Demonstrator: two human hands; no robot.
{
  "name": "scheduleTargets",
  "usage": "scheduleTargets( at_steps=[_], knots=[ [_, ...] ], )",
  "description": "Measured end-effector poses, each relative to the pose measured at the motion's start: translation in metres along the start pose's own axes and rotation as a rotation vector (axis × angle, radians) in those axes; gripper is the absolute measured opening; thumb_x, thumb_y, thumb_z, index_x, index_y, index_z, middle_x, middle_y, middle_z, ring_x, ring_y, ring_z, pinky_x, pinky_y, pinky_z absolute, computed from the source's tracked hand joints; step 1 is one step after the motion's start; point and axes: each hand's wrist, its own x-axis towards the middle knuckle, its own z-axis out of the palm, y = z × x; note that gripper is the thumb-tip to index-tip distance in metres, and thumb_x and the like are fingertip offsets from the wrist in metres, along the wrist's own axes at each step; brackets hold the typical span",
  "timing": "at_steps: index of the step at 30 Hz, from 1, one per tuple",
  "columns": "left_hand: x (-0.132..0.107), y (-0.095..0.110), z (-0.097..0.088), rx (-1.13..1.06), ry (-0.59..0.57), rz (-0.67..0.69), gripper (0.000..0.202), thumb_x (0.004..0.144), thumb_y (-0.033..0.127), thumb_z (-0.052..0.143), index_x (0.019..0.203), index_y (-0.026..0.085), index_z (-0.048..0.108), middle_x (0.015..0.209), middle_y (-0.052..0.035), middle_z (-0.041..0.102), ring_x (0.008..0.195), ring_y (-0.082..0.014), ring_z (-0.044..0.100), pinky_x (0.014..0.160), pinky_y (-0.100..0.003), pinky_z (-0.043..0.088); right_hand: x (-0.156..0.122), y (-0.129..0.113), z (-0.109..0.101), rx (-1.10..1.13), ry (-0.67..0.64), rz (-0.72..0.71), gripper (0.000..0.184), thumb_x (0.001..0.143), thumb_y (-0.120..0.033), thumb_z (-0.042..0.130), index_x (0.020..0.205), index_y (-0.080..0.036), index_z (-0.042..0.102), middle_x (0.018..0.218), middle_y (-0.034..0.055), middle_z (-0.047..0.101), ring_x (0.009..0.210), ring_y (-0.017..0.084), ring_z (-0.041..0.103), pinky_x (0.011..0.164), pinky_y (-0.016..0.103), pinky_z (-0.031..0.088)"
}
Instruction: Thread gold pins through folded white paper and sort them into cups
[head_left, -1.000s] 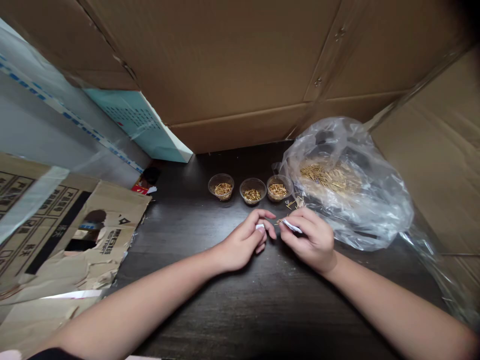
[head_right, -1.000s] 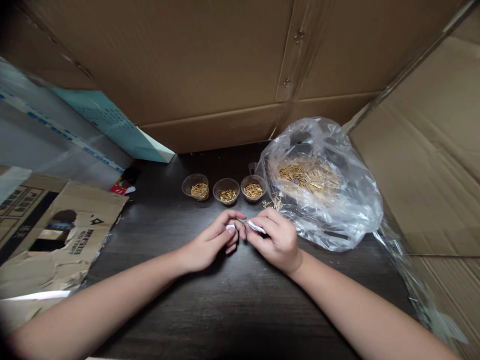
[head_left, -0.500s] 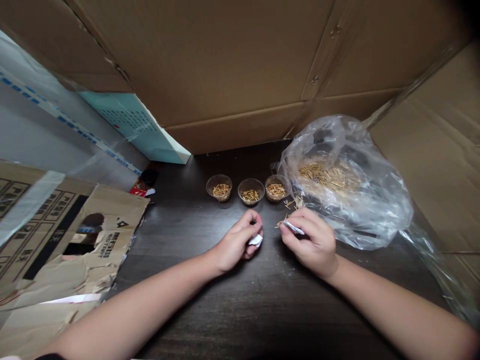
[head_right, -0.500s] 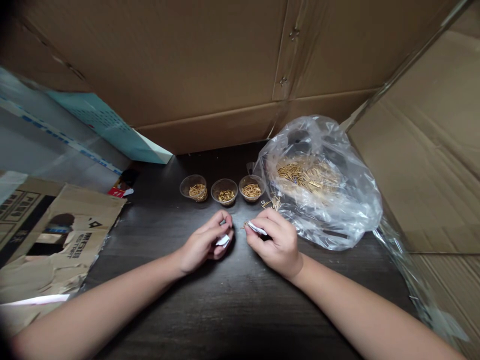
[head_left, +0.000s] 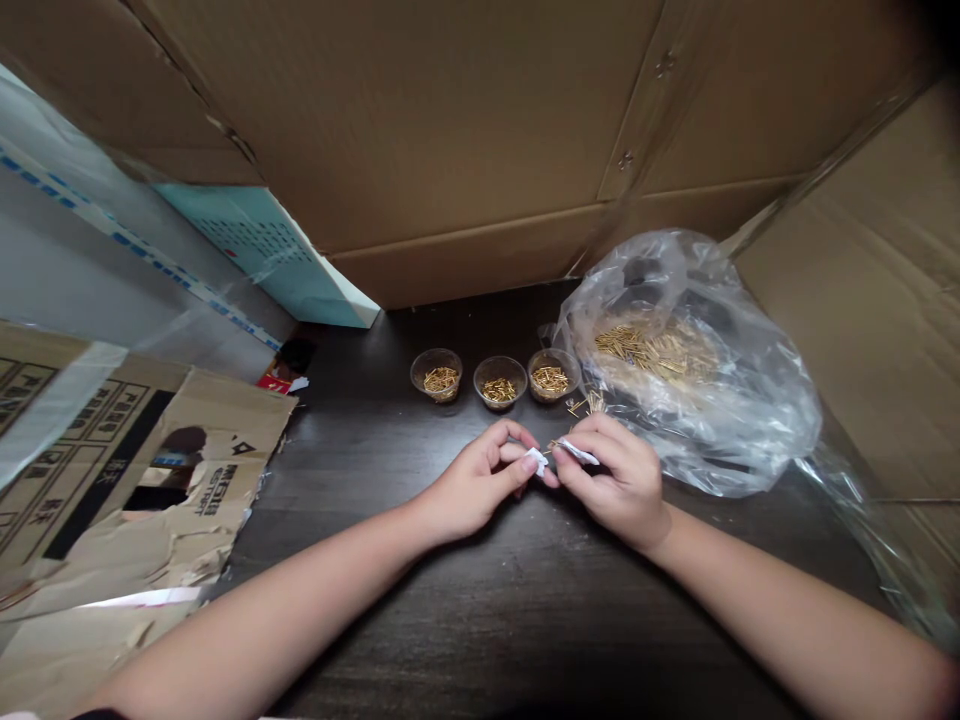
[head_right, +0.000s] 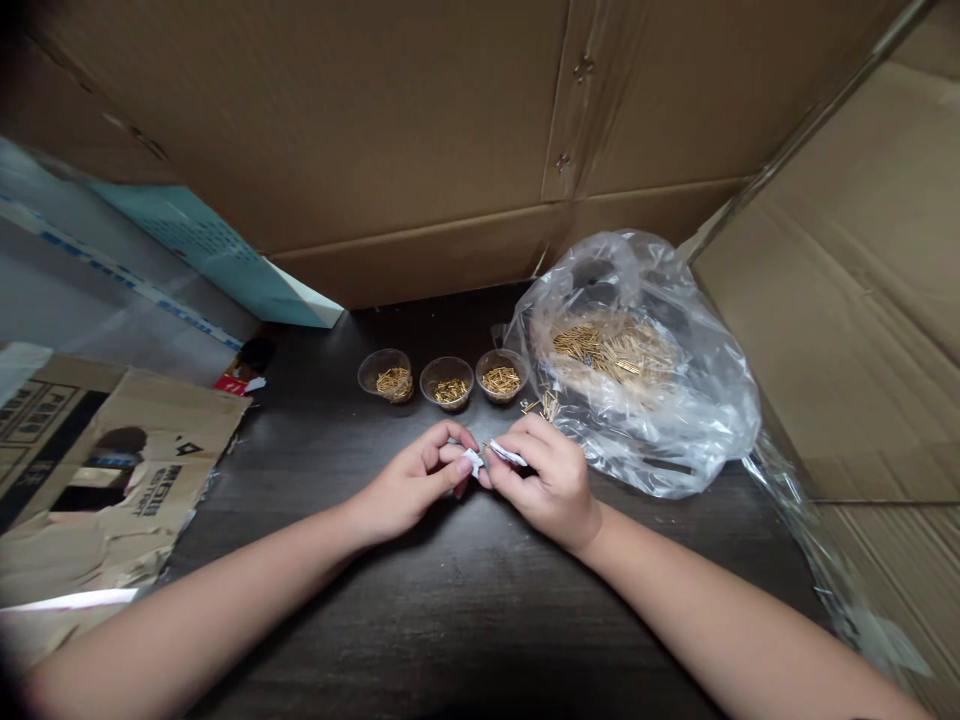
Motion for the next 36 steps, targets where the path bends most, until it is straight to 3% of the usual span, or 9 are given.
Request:
scheduleTargets(
  at_steps=[8, 16, 28, 33, 36],
  knots=[
    [0.000, 0.004, 0.002, 0.083, 0.045, -0.033, 0.034, 0.091, 0.043, 0.067, 0.098, 0.010, 0.060, 0.077, -0.0029, 0.062, 0.068, -0.0089, 0.051, 0.066, -0.021, 0.040, 0.000, 0.001, -0.001, -0.005, -0.083, -0.013, 0.004, 0.088, -0.012, 0.069, 0.092, -0.013, 0.067, 0.080, 0.0054, 0.059, 0.069, 0.012, 0.056, 0.060, 0.026, 0.047],
    [0.002, 0.005, 0.000, 0.000, 0.057, -0.033, 0.041, 0.089, 0.050, 0.069, 0.098, 0.013, 0.054, 0.066, 0.0005, 0.057, 0.064, -0.0100, 0.051, 0.064, -0.021, 0.041, 0.002, -0.003, -0.003, -0.047, -0.026, -0.040, 0.004, 0.089, -0.012, 0.069, 0.091, -0.014, 0.068, 0.078, 0.0053, 0.059, 0.067, 0.012, 0.056, 0.058, 0.026, 0.047],
    [0.002, 0.008, 0.001, 0.130, 0.034, -0.007, 0.032, 0.094, 0.041, 0.064, 0.093, 0.009, 0.067, 0.084, -0.0057, 0.067, 0.068, -0.0085, 0.051, 0.064, -0.020, 0.039, -0.004, 0.001, -0.002, -0.037, -0.123, -0.041, 0.011, 0.088, -0.013, 0.070, 0.099, -0.015, 0.067, 0.084, 0.0054, 0.059, 0.070, 0.012, 0.057, 0.061, 0.026, 0.048],
    [0.001, 0.009, 0.001, 0.154, 0.072, -0.014, 0.034, 0.094, 0.044, 0.062, 0.090, 0.010, 0.063, 0.076, -0.0047, 0.066, 0.065, -0.0095, 0.053, 0.063, -0.021, 0.040, -0.002, 0.002, 0.001, -0.063, -0.163, -0.046, 0.011, 0.091, -0.010, 0.062, 0.100, -0.015, 0.066, 0.085, 0.0056, 0.059, 0.072, 0.012, 0.057, 0.064, 0.026, 0.048],
    [0.000, 0.011, 0.000, 0.199, 0.078, -0.009, 0.033, 0.094, 0.043, 0.062, 0.087, 0.011, 0.061, 0.071, -0.0039, 0.065, 0.064, -0.0103, 0.055, 0.064, -0.021, 0.042, -0.001, 0.005, 0.003, 0.051, -0.180, 0.032, 0.006, 0.095, -0.012, 0.057, 0.093, -0.015, 0.063, 0.085, 0.0056, 0.057, 0.076, 0.013, 0.056, 0.068, 0.027, 0.047]
  ],
)
